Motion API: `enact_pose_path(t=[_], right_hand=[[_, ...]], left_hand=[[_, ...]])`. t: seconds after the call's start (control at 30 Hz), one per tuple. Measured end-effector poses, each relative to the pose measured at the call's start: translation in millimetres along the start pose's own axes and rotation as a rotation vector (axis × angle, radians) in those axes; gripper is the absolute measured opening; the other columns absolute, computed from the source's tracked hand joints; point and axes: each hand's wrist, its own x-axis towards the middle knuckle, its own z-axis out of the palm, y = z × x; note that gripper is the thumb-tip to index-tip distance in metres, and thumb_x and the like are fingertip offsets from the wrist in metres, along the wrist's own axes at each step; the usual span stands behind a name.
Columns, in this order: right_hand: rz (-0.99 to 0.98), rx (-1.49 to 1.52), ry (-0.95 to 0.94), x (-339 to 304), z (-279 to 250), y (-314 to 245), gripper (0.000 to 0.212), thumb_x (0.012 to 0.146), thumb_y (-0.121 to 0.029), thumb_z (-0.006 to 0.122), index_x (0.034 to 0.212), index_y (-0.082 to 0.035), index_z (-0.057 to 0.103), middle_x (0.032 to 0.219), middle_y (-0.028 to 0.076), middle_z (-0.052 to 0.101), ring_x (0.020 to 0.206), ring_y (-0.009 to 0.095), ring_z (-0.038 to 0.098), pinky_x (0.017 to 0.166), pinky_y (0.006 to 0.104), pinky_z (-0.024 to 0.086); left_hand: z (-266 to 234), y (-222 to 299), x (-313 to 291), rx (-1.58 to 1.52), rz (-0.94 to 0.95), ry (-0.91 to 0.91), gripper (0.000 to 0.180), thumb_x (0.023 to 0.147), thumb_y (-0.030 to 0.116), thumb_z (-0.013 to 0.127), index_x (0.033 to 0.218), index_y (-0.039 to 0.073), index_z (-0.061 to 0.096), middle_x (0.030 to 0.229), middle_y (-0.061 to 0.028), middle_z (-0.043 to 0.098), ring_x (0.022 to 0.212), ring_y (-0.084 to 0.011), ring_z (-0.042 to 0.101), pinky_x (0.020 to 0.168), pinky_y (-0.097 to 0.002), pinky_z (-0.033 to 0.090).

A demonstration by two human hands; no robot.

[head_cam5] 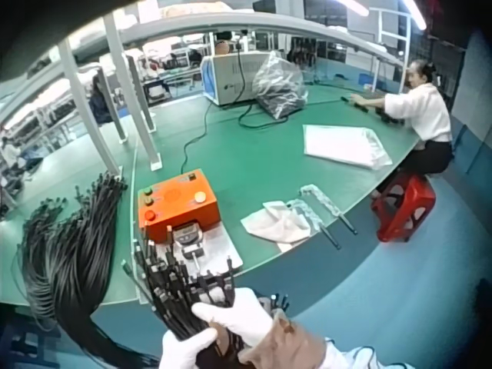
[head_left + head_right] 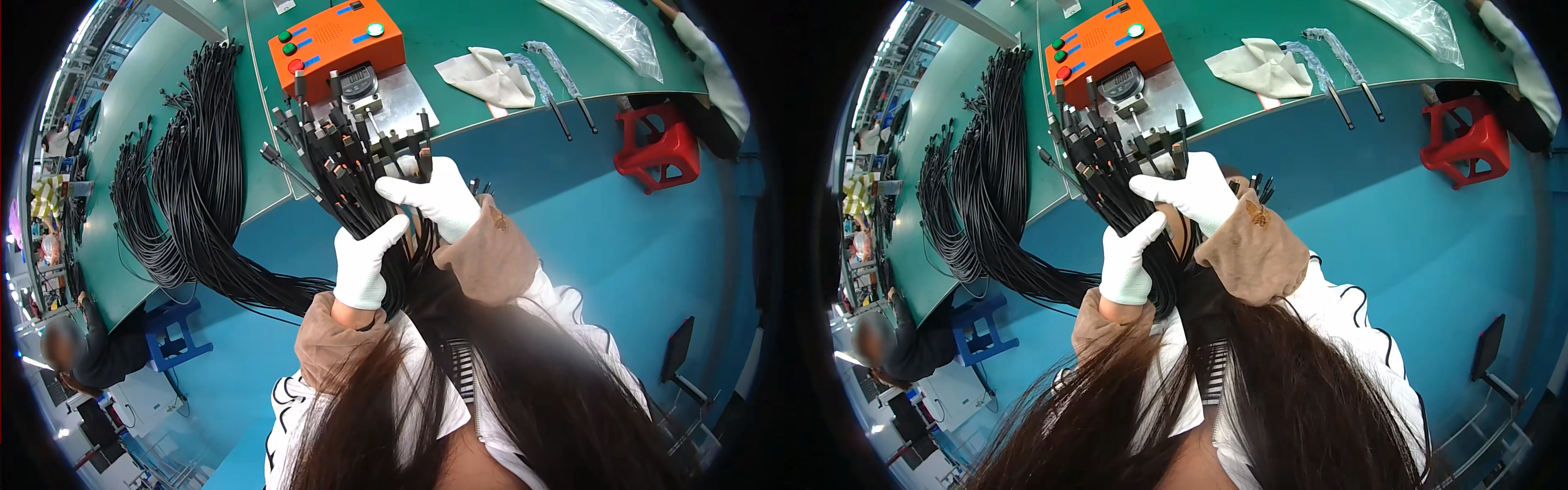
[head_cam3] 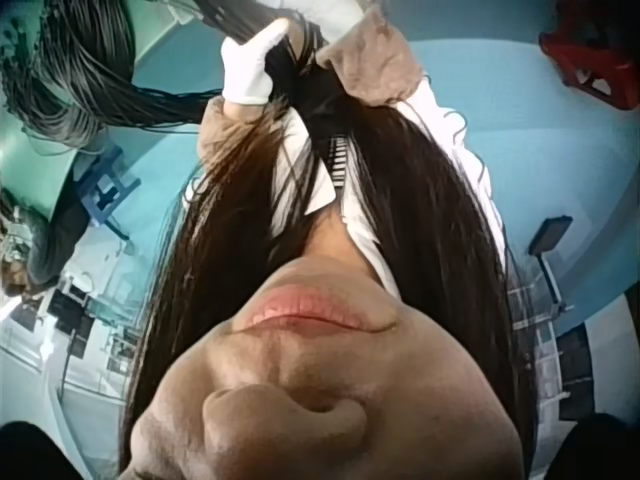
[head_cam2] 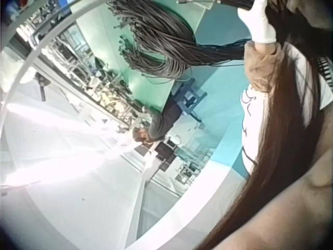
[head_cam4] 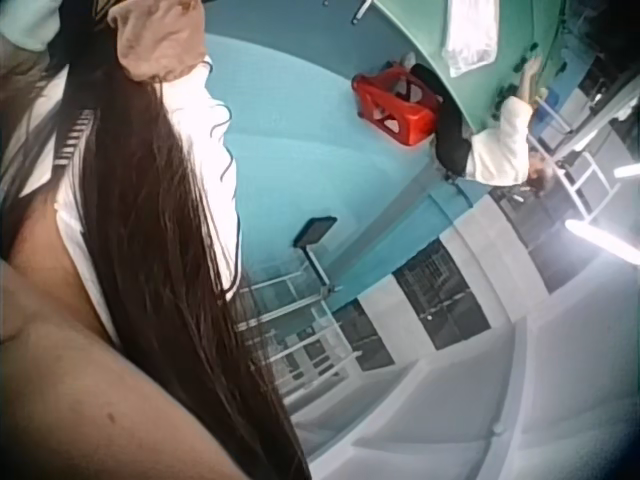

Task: Bundle black cables together and process them using a desktop machine.

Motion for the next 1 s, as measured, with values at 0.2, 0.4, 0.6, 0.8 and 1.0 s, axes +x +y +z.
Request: enact_pose_path(t=[0.2, 0.4, 0.6, 0.8, 1.0], right_hand=[[0.118, -0.094, 0.191, -2, 4, -13, 0.017, 0.08, -0.015, 0.075, 0.084, 0.0, 0.068, 0.076, 0.006, 0.067, 0.066, 0.01, 0.059, 0.063, 0.0238, 0.046], [0.037, -0.037, 0.217, 8, 1, 3, 0.017, 0.079, -0.015, 0.076, 0.083, -0.001, 0.068, 0.072, 0.005, 0.066, 0.064, 0.009, 0.058, 0.059, 0.0229, 0.043], [0.015, -0.096, 0.224, 10, 7, -3, 0.015, 0.078, -0.014, 0.076, 0.079, -0.001, 0.068, 0.069, 0.003, 0.064, 0.063, 0.009, 0.057, 0.059, 0.0228, 0.043], [0.047, -0.14, 0.238, 8, 11, -16, 0.017, 0.077, -0.017, 0.077, 0.074, -0.004, 0.067, 0.064, 0.0, 0.061, 0.055, 0.006, 0.05, 0.052, 0.0215, 0.036], [0.006, -0.147, 0.233, 14, 7, -7, 0.02, 0.078, -0.018, 0.076, 0.069, -0.007, 0.063, 0.063, 0.001, 0.062, 0.053, 0.006, 0.048, 0.05, 0.0211, 0.033]], left_hand=[[-5, 0, 4, -0.052, 0.037, 0.058, 0.018, 0.079, 0.005, 0.074, 0.094, 0.002, 0.064, 0.08, -0.0004, 0.062, 0.071, -0.0093, 0.056, 0.065, -0.0233, 0.044], [-7, -3, 6, 0.008, 0.036, 0.015, 0.012, 0.082, 0.007, 0.069, 0.092, 0.001, 0.065, 0.079, -0.0061, 0.066, 0.072, -0.0142, 0.063, 0.068, -0.026, 0.049], [-7, -1, 7, -0.003, 0.035, 0.046, 0.012, 0.082, 0.007, 0.069, 0.091, 0.001, 0.065, 0.077, -0.0062, 0.066, 0.07, -0.0145, 0.062, 0.066, -0.0262, 0.048], [-4, 3, 6, -0.003, 0.032, 0.039, 0.013, 0.082, 0.007, 0.069, 0.092, 0.001, 0.064, 0.078, -0.0059, 0.066, 0.071, -0.0143, 0.062, 0.066, -0.0262, 0.048], [0, 5, 6, -0.062, 0.021, 0.042, 0.02, 0.077, 0.005, 0.074, 0.094, 0.001, 0.064, 0.077, -0.0023, 0.062, 0.069, -0.0116, 0.057, 0.063, -0.0246, 0.045]])
